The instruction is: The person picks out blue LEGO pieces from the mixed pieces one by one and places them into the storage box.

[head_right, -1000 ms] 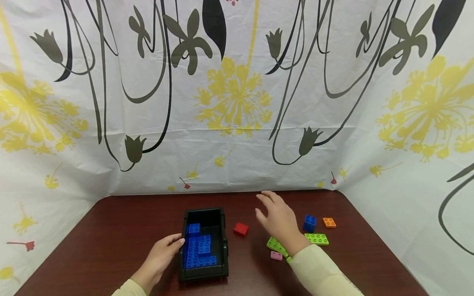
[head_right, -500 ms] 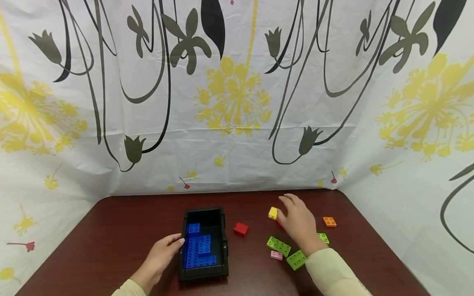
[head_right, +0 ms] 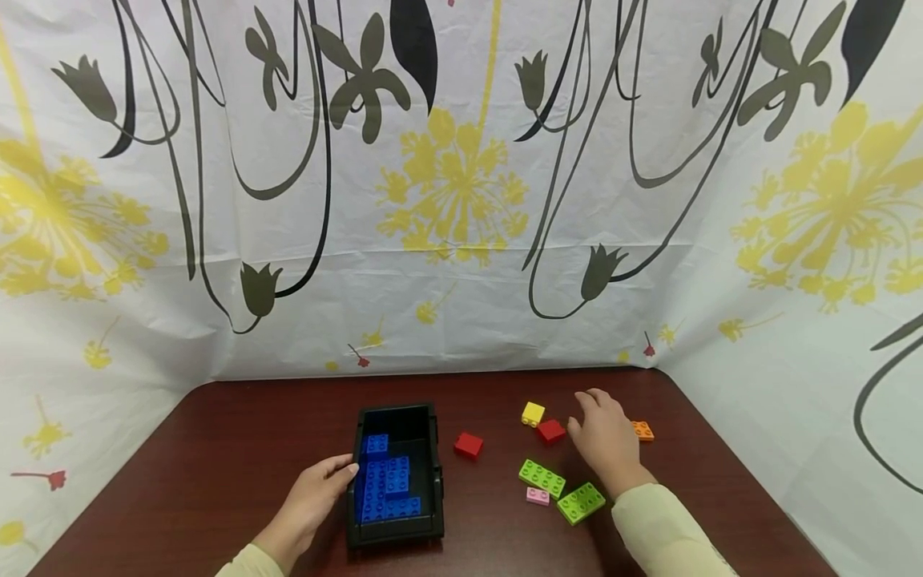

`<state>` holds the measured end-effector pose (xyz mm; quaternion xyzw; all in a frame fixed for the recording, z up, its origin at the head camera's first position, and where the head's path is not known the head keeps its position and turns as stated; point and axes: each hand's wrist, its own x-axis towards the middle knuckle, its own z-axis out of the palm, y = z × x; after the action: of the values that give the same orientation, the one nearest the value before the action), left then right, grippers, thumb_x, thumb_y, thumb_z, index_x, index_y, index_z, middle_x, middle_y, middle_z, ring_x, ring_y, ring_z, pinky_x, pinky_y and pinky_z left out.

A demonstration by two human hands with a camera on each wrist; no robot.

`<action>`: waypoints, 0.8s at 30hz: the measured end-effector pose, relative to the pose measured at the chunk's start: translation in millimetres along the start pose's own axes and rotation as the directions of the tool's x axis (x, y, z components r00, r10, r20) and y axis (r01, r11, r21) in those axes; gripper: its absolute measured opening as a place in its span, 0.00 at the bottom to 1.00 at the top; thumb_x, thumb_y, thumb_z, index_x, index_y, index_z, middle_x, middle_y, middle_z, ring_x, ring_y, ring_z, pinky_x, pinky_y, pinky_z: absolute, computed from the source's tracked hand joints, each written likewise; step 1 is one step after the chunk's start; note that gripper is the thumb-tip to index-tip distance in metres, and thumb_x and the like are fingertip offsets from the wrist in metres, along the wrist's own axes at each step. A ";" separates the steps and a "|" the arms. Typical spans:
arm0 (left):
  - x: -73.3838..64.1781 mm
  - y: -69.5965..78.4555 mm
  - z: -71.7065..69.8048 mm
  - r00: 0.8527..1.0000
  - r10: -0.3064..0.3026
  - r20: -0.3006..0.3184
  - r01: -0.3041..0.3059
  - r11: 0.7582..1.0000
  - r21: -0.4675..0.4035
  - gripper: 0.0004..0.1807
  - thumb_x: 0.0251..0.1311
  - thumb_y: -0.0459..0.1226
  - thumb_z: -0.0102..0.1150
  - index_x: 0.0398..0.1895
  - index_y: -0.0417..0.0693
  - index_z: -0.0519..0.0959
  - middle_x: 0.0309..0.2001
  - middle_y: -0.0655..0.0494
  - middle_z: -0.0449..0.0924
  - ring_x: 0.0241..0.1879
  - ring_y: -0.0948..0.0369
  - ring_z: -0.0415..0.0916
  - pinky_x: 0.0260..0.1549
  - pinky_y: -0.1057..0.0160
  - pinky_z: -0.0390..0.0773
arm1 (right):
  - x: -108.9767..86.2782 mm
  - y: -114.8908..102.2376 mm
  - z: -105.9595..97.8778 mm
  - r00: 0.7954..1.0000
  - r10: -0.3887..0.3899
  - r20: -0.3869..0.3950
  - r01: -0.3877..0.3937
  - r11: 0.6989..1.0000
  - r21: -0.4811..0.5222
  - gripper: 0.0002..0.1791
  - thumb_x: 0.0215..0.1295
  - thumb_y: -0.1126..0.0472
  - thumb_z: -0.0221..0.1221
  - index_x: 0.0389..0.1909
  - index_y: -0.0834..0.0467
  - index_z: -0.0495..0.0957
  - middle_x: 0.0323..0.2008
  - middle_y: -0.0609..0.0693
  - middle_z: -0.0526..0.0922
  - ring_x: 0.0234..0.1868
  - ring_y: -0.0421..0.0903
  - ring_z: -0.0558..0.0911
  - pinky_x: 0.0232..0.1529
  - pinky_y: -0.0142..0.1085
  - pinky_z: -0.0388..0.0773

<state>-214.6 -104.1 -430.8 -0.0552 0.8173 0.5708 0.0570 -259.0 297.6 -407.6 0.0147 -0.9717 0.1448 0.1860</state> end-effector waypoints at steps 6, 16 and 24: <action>-0.2 0.6 0.4 1.000 -0.005 -0.003 0.005 1.000 0.007 0.30 0.69 0.46 0.52 0.66 0.34 0.67 0.66 0.32 0.64 0.63 0.35 0.62 0.53 0.39 0.72 | 3.8 13.7 0.3 0.995 0.049 0.085 -0.047 0.998 -0.036 0.29 0.62 0.59 0.61 0.61 0.70 0.69 0.59 0.73 0.66 0.57 0.70 0.68 0.50 0.64 0.72; 0.6 0.0 1.1 1.000 -0.017 -0.004 0.017 1.000 0.002 0.29 0.70 0.45 0.52 0.66 0.34 0.67 0.66 0.32 0.64 0.63 0.35 0.63 0.52 0.39 0.72 | 9.8 28.8 1.8 0.979 0.110 0.171 -0.106 0.994 -0.035 0.31 0.64 0.58 0.60 0.63 0.71 0.65 0.61 0.75 0.62 0.60 0.72 0.64 0.49 0.64 0.72; 0.7 -0.5 0.5 1.000 -0.016 -0.020 0.016 1.000 0.010 0.28 0.70 0.44 0.52 0.65 0.34 0.68 0.65 0.33 0.66 0.62 0.36 0.64 0.52 0.39 0.72 | 12.9 36.8 7.0 0.971 0.116 0.210 -0.110 0.993 -0.042 0.31 0.64 0.58 0.60 0.63 0.71 0.66 0.60 0.76 0.63 0.58 0.73 0.67 0.50 0.64 0.72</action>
<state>-215.2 -103.9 -431.6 -0.0671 0.8202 0.5656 0.0536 -276.6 331.2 -419.2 -0.0281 -0.9873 0.1381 0.0728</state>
